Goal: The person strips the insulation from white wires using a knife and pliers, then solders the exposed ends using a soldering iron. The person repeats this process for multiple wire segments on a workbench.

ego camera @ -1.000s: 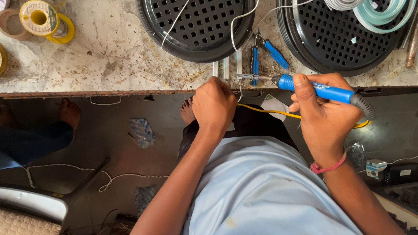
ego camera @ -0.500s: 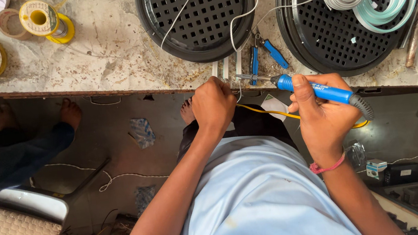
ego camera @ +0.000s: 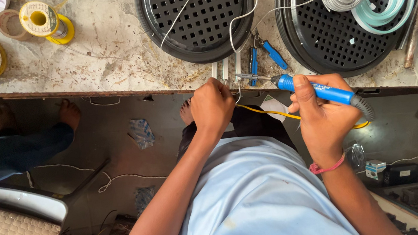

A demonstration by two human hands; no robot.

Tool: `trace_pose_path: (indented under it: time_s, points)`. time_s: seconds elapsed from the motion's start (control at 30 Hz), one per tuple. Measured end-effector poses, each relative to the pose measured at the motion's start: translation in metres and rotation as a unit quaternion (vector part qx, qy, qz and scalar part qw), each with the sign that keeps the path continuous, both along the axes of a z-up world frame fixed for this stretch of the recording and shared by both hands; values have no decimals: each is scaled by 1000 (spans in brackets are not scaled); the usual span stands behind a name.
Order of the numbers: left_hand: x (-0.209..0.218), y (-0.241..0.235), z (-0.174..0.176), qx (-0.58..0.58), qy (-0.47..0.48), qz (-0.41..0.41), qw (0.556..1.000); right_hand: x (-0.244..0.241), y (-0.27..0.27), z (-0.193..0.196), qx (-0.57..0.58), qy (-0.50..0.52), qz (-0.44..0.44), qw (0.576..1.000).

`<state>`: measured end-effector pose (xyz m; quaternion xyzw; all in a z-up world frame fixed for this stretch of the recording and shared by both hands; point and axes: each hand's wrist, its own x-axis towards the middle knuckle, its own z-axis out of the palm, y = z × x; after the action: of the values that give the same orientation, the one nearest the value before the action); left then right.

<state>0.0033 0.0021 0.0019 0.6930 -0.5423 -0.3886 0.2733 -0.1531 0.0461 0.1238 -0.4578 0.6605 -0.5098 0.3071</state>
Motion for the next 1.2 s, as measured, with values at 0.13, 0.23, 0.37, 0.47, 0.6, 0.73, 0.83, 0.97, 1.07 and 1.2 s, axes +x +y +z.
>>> trace_pose_path:
  time_s: [0.13, 0.23, 0.37, 0.47, 0.6, 0.73, 0.83, 0.97, 1.07, 1.2]
  points:
    - [3, 3, 3, -31, 10, -13, 999, -1, -1, 3, 7, 7, -9, 1000]
    - [2, 6, 6, -77, 2, -8, 997, -1, -1, 4, 4, 20, -11, 1000]
    - [-1, 8, 2, -68, 34, 5, 997, -3, 0, 7, 2, 22, -18, 1000]
    - [-1, 8, -4, 18, 90, 26, 995, -4, -1, 9, 0, 26, -18, 999]
    - [4, 12, -14, 43, 120, 40, 991, -2, -2, 7, 6, 29, -3, 1000]
    - [-1, 19, -25, 38, 90, 19, 995, -2, 0, 2, 25, -16, 13, 999]
    - [-1, 25, -31, 43, 58, 15, 997, 3, -5, 3, 51, -64, 45, 996]
    - [9, 42, -48, 39, 91, -24, 995, 17, -17, -10, 65, -226, 129, 963]
    - [21, 55, -66, 80, 104, -28, 991, 32, -20, -26, 99, -296, 195, 930]
    - [42, 64, -86, 42, 29, -7, 999, 74, -23, -50, 161, -323, 270, 893]
